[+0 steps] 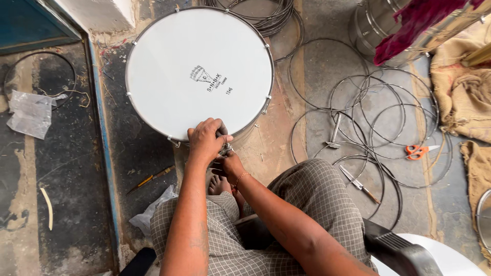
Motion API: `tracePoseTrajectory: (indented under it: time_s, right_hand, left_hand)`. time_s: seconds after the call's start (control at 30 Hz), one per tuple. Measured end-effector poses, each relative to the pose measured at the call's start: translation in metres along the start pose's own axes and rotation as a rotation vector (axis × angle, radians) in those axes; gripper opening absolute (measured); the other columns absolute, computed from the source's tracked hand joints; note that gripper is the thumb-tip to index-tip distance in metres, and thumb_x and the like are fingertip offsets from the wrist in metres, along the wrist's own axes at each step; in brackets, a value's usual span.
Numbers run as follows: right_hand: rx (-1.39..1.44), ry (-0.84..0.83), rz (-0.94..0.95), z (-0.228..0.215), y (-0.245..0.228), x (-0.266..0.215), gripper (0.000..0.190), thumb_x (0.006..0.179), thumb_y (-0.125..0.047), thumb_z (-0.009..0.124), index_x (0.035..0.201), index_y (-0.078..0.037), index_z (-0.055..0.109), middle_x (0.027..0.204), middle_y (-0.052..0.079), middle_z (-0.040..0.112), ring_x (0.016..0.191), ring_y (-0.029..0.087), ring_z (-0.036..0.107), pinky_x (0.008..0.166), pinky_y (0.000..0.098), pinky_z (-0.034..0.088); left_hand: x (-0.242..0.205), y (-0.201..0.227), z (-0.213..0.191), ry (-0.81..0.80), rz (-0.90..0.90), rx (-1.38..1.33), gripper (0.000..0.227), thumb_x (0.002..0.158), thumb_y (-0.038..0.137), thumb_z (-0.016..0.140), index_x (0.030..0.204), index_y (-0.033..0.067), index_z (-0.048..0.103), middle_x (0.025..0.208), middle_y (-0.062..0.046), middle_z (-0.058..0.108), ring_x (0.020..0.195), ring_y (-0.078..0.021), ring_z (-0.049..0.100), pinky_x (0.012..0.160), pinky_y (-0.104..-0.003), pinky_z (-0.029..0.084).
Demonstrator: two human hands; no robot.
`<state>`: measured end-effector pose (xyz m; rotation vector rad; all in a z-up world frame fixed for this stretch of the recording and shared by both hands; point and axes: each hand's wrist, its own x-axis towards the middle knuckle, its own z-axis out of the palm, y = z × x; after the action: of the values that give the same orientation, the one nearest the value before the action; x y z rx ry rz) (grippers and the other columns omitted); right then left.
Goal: The person uses a drum key to tighten the tension rods on a white drum head. They systematically rotate the tool on each lug around the drum's circumference to secure the head.
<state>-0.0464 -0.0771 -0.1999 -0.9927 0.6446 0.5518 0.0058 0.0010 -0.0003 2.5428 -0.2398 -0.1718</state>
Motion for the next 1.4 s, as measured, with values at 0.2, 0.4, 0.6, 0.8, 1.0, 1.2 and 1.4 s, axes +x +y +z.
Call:
tracePoseTrajectory:
  time_s: [0.2, 0.4, 0.6, 0.8, 1.0, 1.2, 1.4]
  right_hand:
    - [-0.783, -0.121, 0.023, -0.054, -0.048, 0.007, 0.021, 0.094, -0.024, 0.07, 0.105, -0.006, 0.071, 0.088, 0.011, 0.073, 0.073, 0.023, 0.071, 0.062, 0.0397, 0.059]
    - [-1.791, 0.407, -0.353, -0.056, -0.099, -0.003, 0.024, 0.094, -0.033, 0.068, 0.101, -0.012, 0.078, 0.105, 0.01, 0.074, 0.094, 0.033, 0.065, 0.074, 0.059, 0.051]
    - [-1.531, 0.15, 0.108, -0.104, -0.062, 0.041, 0.031, 0.097, -0.028, 0.071, 0.101, 0.001, 0.08, 0.092, 0.019, 0.079, 0.075, 0.032, 0.076, 0.061, 0.0442, 0.06]
    - [-0.664, -0.119, 0.2, -0.069, -0.017, -0.008, 0.018, 0.079, -0.004, 0.083, 0.089, 0.004, 0.069, 0.078, 0.017, 0.073, 0.066, 0.028, 0.07, 0.057, 0.0418, 0.058]
    - [-0.266, -0.125, 0.096, -0.038, -0.002, -0.016, 0.017, 0.09, -0.004, 0.072, 0.101, 0.002, 0.061, 0.083, 0.014, 0.069, 0.067, 0.025, 0.069, 0.059, 0.0402, 0.061]
    - [0.068, 0.027, -0.027, -0.009, -0.015, -0.017, 0.022, 0.098, -0.008, 0.063, 0.115, -0.003, 0.05, 0.09, 0.013, 0.069, 0.073, 0.025, 0.07, 0.068, 0.043, 0.065]
    - [0.045, 0.018, 0.015, -0.007, 0.0, -0.021, 0.02, 0.095, -0.001, 0.059, 0.113, -0.003, 0.051, 0.091, 0.018, 0.071, 0.076, 0.028, 0.074, 0.066, 0.0435, 0.063]
  left_hand:
    - [0.001, 0.003, -0.004, -0.068, -0.053, -0.012, 0.028, 0.075, 0.034, 0.084, 0.082, 0.0134, 0.067, 0.086, 0.003, 0.067, 0.096, -0.0193, 0.063, 0.091, -0.041, 0.034]
    - [-0.003, 0.003, -0.003, 0.029, 0.029, -0.022, 0.031, 0.075, 0.033, 0.085, 0.083, 0.011, 0.066, 0.085, -0.001, 0.065, 0.096, -0.0237, 0.061, 0.088, -0.043, 0.033]
    - [0.0, -0.006, 0.003, 0.02, 0.042, -0.045, 0.03, 0.074, 0.033, 0.085, 0.082, 0.0116, 0.066, 0.085, 0.0, 0.066, 0.096, -0.0235, 0.063, 0.087, -0.044, 0.034]
    - [0.002, -0.004, 0.002, 0.065, 0.088, -0.028, 0.031, 0.072, 0.033, 0.087, 0.082, 0.0111, 0.067, 0.085, -0.002, 0.066, 0.095, -0.0257, 0.062, 0.084, -0.045, 0.033]
    - [0.002, -0.001, 0.0, 0.022, 0.022, -0.025, 0.03, 0.072, 0.033, 0.086, 0.082, 0.0116, 0.067, 0.087, 0.0, 0.067, 0.096, -0.0231, 0.063, 0.088, -0.044, 0.034]
    - [0.002, 0.003, -0.001, -0.037, -0.053, -0.015, 0.027, 0.072, 0.033, 0.085, 0.08, 0.0136, 0.068, 0.084, 0.003, 0.068, 0.094, -0.0203, 0.063, 0.091, -0.041, 0.034]
    - [-0.001, 0.005, -0.006, -0.003, 0.009, -0.033, 0.03, 0.074, 0.033, 0.086, 0.078, 0.0115, 0.066, 0.083, 0.003, 0.066, 0.092, -0.0198, 0.062, 0.089, -0.041, 0.035]
